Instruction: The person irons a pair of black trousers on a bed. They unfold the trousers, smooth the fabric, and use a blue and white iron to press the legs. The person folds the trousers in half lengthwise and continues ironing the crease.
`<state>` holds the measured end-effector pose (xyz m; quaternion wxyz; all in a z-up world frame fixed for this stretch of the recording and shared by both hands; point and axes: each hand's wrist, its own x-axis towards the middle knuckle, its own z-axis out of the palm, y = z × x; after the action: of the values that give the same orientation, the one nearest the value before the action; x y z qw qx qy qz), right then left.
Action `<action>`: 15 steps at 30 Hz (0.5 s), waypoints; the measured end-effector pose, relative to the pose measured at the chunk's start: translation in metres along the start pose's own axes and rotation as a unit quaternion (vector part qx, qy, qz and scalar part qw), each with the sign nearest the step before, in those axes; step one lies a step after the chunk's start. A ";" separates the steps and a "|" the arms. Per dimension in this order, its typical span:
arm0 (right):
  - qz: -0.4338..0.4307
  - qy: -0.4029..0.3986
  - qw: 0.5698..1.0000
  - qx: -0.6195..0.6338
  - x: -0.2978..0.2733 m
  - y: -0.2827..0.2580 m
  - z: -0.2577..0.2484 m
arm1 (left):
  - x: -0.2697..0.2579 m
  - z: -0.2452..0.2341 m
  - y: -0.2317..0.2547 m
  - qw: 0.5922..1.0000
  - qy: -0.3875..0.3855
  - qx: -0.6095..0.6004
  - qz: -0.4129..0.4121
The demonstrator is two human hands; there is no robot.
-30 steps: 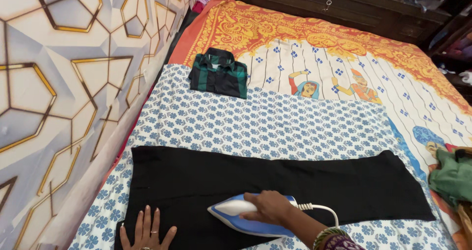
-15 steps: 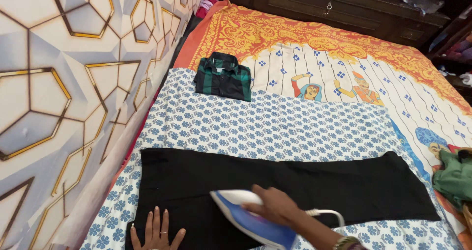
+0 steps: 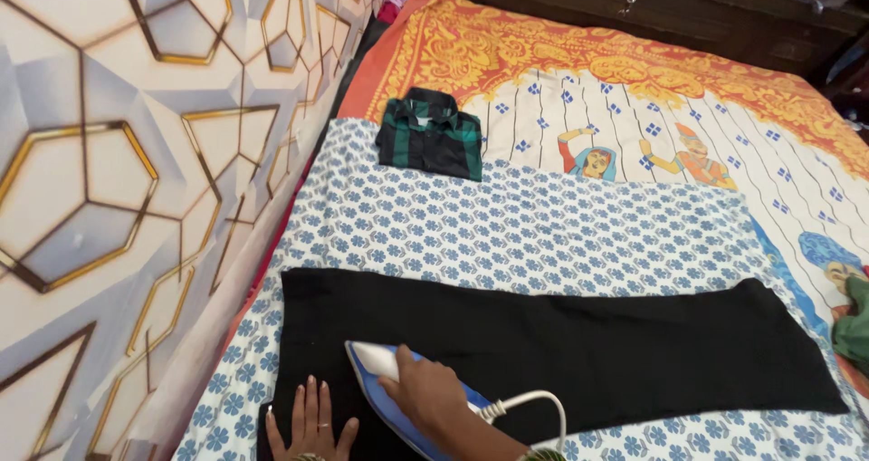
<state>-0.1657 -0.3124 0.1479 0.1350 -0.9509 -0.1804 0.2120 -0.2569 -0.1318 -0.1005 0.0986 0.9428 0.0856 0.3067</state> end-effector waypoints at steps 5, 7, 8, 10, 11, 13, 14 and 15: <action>0.000 0.052 0.999 0.000 -0.008 0.031 0.014 | 0.019 -0.024 0.016 0.916 -0.323 0.234 -0.031; 0.018 0.075 0.997 -0.007 -0.008 0.038 0.015 | 0.028 -0.035 0.025 0.905 -0.349 0.241 -0.030; 0.026 0.086 0.996 -0.010 -0.008 0.040 0.015 | 0.032 -0.040 0.028 0.899 -0.362 0.246 -0.029; 0.053 0.083 0.995 -0.026 -0.002 0.041 0.010 | 0.038 -0.047 0.032 0.901 -0.361 0.236 -0.039; 0.067 0.080 0.994 -0.033 0.000 0.041 0.008 | 0.039 -0.051 0.034 0.902 -0.362 0.232 -0.043; 0.080 0.076 0.993 -0.029 0.002 0.043 0.002 | 0.044 -0.057 0.039 0.876 -0.409 0.248 -0.053; 0.086 0.074 0.993 -0.028 0.002 0.044 0.000 | 0.049 -0.059 0.041 0.863 -0.432 0.256 -0.058; 0.095 0.075 0.992 -0.028 0.002 0.046 -0.001 | 0.052 -0.062 0.043 0.851 -0.453 0.258 -0.062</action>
<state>-0.1504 -0.3534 0.1330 0.1002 -0.9805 -0.0841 0.1464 -0.2480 -0.1532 -0.0123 -0.1017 0.9614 0.1658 -0.1946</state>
